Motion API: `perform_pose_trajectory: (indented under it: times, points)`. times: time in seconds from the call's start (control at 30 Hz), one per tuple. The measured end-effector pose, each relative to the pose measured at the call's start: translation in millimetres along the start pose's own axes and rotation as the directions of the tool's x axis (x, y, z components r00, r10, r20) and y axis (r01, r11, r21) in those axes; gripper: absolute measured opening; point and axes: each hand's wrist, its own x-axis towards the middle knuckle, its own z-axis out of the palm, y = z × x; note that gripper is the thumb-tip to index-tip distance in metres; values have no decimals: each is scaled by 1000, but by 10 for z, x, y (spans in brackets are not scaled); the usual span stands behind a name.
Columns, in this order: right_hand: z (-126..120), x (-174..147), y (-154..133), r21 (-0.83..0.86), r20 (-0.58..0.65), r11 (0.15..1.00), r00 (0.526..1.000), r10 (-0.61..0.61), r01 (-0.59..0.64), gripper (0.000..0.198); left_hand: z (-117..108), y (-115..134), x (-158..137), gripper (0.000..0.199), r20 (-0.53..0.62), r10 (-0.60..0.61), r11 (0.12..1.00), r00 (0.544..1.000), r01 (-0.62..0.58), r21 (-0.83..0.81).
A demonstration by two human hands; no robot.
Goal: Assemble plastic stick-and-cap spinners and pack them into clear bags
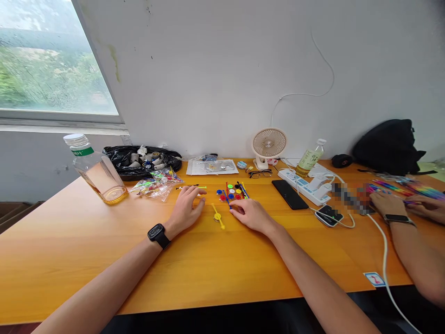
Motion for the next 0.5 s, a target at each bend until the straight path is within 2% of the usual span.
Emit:
perform_pose_trajectory:
  times: [0.23, 0.4, 0.5]
  points:
    - [-2, 0, 9, -8, -25, 999, 999, 41, -42, 14, 11, -2, -4, 14, 7, 25, 999, 1000, -25, -23]
    - [36, -16, 34, 3, 10, 1000, 1000, 0, 0, 39, 20, 21, -7, 15, 45, 63, 997, 997, -60, -55]
    - [58, -18, 49, 37, 26, 998, 999, -42, 41, 41, 19, 32, -11, 16, 56, 76, 995, 996, -72, -64]
